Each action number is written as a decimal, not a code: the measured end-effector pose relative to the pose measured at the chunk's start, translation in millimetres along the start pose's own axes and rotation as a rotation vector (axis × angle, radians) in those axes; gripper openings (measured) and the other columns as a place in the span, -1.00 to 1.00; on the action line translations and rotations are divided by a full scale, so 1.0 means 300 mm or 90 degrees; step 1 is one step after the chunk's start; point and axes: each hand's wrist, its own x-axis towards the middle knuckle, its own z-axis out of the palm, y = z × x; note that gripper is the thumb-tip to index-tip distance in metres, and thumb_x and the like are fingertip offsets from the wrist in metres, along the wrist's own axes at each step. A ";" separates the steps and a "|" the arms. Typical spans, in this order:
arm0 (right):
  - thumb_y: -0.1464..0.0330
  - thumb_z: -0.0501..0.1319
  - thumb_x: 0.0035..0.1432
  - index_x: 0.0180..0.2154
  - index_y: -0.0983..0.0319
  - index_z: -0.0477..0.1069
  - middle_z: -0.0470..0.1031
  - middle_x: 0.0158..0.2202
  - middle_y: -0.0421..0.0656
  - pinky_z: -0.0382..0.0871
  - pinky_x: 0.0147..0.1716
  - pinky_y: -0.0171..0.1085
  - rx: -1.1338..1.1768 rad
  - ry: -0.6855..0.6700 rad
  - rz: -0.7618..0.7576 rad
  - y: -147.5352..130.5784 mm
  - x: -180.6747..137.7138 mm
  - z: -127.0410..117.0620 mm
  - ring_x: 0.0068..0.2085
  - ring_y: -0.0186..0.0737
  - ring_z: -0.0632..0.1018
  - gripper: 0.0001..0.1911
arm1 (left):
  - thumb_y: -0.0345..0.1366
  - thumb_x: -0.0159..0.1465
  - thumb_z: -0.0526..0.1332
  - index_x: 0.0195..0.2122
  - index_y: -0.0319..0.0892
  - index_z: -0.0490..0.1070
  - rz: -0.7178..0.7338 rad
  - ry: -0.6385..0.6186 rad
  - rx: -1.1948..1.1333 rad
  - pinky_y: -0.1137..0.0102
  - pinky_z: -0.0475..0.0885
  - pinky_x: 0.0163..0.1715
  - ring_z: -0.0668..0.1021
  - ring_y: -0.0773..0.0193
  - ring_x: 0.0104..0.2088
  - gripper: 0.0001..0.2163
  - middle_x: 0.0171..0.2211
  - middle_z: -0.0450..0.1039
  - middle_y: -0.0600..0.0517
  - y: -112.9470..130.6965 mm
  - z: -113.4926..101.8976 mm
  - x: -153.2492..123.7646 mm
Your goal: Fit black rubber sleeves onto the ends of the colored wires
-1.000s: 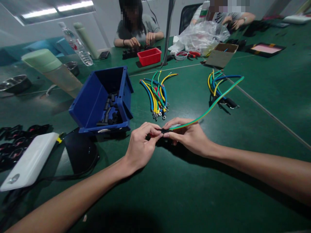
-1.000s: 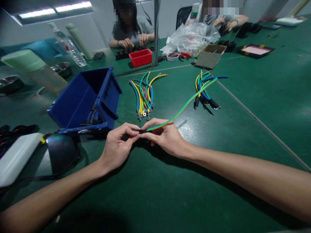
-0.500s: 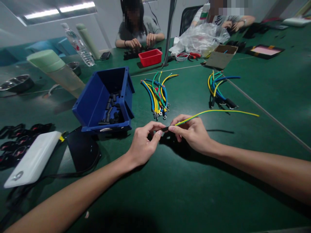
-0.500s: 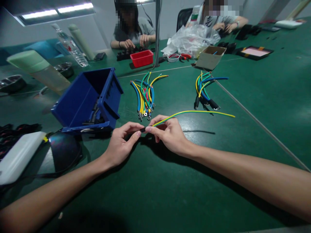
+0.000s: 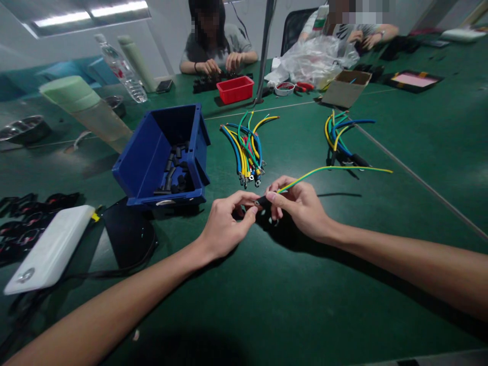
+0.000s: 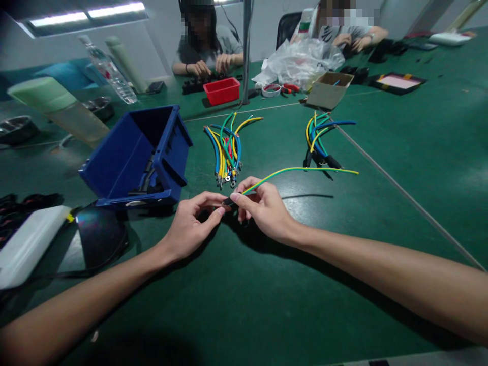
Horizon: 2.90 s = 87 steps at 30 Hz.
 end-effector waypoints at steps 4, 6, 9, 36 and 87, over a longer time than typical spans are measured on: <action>0.21 0.32 0.14 -0.30 0.26 0.31 0.43 -0.65 -0.29 0.30 -0.63 -0.43 -0.015 -0.003 -0.007 0.002 -0.006 0.002 -0.64 -0.42 0.44 -0.72 | -0.31 0.26 0.24 -0.17 -0.18 0.49 -0.028 0.005 -0.024 0.40 0.50 -0.28 0.61 0.28 -0.32 -0.86 -0.29 0.60 0.01 -0.005 0.002 0.000; 0.23 0.32 0.15 -0.27 0.25 0.29 0.42 -0.65 -0.31 0.29 -0.65 -0.44 -0.017 0.001 -0.011 0.006 -0.008 0.002 -0.66 -0.42 0.43 -0.72 | -0.28 0.26 0.26 -0.17 -0.18 0.49 -0.048 0.000 -0.046 0.40 0.50 -0.27 0.62 0.27 -0.31 -0.85 -0.29 0.60 0.01 -0.004 0.004 -0.003; 0.25 0.30 0.16 -0.25 0.23 0.25 0.36 -0.66 -0.36 0.23 -0.71 -0.46 -0.017 0.021 -0.027 0.011 -0.009 0.004 -0.69 -0.44 0.39 -0.73 | -0.28 0.26 0.26 -0.16 -0.19 0.48 -0.085 -0.012 -0.121 0.40 0.49 -0.24 0.63 0.24 -0.25 -0.84 -0.26 0.61 -0.02 0.005 0.013 -0.011; 0.33 0.33 0.12 0.25 0.32 0.18 0.34 -0.51 -0.33 0.19 -0.69 -0.41 -0.081 0.063 -0.034 0.005 -0.024 0.017 -0.62 -0.48 0.32 -0.29 | -0.24 0.30 0.20 -0.36 -0.24 0.46 -0.148 -0.054 -0.189 0.50 0.37 -0.44 0.47 0.40 -0.48 -0.82 -0.42 0.57 0.01 0.005 0.012 0.002; 0.28 0.29 0.16 0.26 0.28 0.24 0.34 -0.45 -0.22 0.20 -0.64 -0.38 -0.197 0.056 -0.083 0.001 -0.016 0.003 -0.51 -0.36 0.34 -0.34 | -0.03 0.42 -0.08 -0.54 -0.22 0.46 0.035 0.446 0.426 0.42 0.36 -0.39 0.43 0.40 -0.55 -0.46 -0.61 0.44 0.05 0.246 -0.470 0.168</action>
